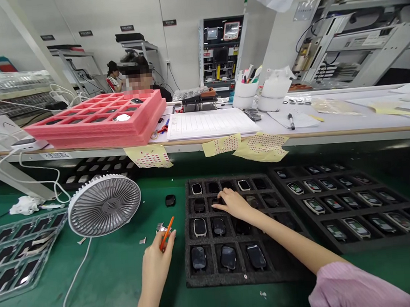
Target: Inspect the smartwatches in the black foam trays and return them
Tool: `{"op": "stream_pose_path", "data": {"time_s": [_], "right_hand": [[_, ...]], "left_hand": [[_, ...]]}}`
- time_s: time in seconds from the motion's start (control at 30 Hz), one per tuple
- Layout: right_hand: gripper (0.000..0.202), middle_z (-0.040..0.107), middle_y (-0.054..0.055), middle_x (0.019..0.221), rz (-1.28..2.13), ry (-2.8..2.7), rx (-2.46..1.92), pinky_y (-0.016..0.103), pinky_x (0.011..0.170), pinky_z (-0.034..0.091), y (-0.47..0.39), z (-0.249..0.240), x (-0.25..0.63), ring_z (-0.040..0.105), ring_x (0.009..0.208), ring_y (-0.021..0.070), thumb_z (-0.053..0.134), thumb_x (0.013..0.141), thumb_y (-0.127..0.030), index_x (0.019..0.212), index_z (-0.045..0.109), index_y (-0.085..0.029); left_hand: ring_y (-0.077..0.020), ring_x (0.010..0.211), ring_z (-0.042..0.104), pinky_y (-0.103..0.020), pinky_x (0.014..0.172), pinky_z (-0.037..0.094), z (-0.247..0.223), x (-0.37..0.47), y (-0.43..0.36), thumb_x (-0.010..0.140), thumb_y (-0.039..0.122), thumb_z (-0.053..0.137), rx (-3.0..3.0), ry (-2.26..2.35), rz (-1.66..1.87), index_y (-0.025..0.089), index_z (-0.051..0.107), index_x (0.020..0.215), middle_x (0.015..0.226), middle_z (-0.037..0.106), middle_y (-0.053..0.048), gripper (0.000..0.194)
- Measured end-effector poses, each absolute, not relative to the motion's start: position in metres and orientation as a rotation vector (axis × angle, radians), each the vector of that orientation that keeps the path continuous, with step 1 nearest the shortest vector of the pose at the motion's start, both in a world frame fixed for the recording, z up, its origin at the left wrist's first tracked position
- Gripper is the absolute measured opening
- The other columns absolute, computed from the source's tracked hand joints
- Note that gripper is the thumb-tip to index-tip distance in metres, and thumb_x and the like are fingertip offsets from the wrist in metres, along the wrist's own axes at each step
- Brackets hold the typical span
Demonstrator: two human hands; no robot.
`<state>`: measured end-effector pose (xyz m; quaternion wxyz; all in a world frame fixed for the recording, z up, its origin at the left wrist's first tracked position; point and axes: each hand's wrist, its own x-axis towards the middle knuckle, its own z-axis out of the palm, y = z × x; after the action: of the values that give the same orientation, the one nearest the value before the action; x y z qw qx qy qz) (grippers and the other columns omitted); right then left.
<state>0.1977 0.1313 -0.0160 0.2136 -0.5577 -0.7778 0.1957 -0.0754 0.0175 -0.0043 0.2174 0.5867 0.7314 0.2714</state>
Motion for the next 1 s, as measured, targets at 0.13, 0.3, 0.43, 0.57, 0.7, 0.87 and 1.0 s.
{"op": "stream_pose_path", "data": {"time_s": [0.13, 0.3, 0.43, 0.57, 0.7, 0.87, 1.0], "right_hand": [[0.026, 0.058, 0.004, 0.078, 0.73, -2.181, -1.404, 0.036, 0.075, 0.042, 0.143, -0.009, 0.2, 0.054, 0.083, 0.0249, 0.08, 0.066, -0.033, 0.072, 0.058, -0.02], [0.025, 0.063, 0.0, 0.076, 1.002, -2.058, -1.249, 0.029, 0.065, 0.042, 0.136, -0.003, 0.205, 0.056, 0.068, 0.016, 0.072, 0.074, -0.039, 0.079, 0.056, -0.02], [0.027, 0.063, 0.0, 0.076, 1.324, -1.664, -1.116, 0.026, 0.061, 0.043, 0.11, 0.008, 0.192, 0.057, 0.066, 0.013, 0.067, 0.079, -0.042, 0.091, 0.06, -0.019], [0.023, 0.054, -0.004, 0.064, 1.829, -1.131, -0.815, 0.021, 0.046, 0.036, 0.082, 0.03, 0.169, 0.048, 0.049, 0.0079, 0.067, 0.08, -0.04, 0.089, 0.063, -0.019], [0.022, 0.049, -0.008, 0.056, 1.98, -1.052, -0.69, 0.018, 0.035, 0.023, 0.071, 0.042, 0.158, 0.033, 0.034, 0.003, 0.064, 0.083, -0.04, 0.083, 0.058, -0.019], [0.024, 0.045, -0.009, 0.057, 1.824, -1.252, -0.806, 0.017, 0.033, 0.019, 0.072, 0.046, 0.162, 0.032, 0.035, 0.0032, 0.062, 0.085, -0.044, 0.085, 0.058, -0.021], [0.022, 0.052, -0.005, 0.066, 1.591, -1.457, -0.878, 0.018, 0.042, 0.03, 0.073, 0.05, 0.164, 0.041, 0.05, 0.006, 0.064, 0.084, -0.042, 0.083, 0.061, -0.02]], "left_hand": [[-0.0166, 0.049, 0.047, -0.023, 0.054, 0.032, -0.003, -0.07, 0.013, 0.085, 0.054, 0.044, 1.572, 1.894, 0.811, 0.022, 0.059, 0.082, 0.052, 0.043, 0.004, 0.036], [-0.0126, 0.048, 0.034, -0.022, 0.05, 0.026, 0.007, -0.053, 0.011, 0.088, 0.059, 0.037, 1.46, 1.488, 0.893, 0.018, 0.059, 0.087, 0.052, 0.033, 0.006, 0.046], [-0.0086, 0.041, 0.025, -0.02, 0.044, 0.024, 0.013, -0.03, 0.013, 0.087, 0.063, 0.039, 1.331, 1.173, 0.845, 0.017, 0.057, 0.085, 0.046, 0.029, 0.01, 0.049], [-0.0055, 0.035, 0.019, -0.017, 0.036, 0.02, 0.017, -0.009, 0.014, 0.085, 0.066, 0.041, 1.216, 1.03, 0.794, 0.018, 0.054, 0.08, 0.043, 0.029, 0.011, 0.05], [-0.0045, 0.034, 0.019, -0.015, 0.033, 0.019, 0.022, -0.002, 0.012, 0.084, 0.066, 0.043, 1.188, 0.992, 0.786, 0.017, 0.053, 0.077, 0.042, 0.03, 0.011, 0.05], [-0.0041, 0.034, 0.02, -0.015, 0.033, 0.019, 0.027, -0.007, 0.01, 0.085, 0.064, 0.043, 1.195, 0.989, 0.778, 0.016, 0.055, 0.076, 0.041, 0.029, 0.011, 0.05], [-0.0035, 0.032, 0.016, -0.015, 0.031, 0.015, 0.029, -0.01, 0.011, 0.083, 0.064, 0.047, 1.14, 0.97, 0.734, 0.015, 0.057, 0.077, 0.039, 0.029, 0.012, 0.05]]}}
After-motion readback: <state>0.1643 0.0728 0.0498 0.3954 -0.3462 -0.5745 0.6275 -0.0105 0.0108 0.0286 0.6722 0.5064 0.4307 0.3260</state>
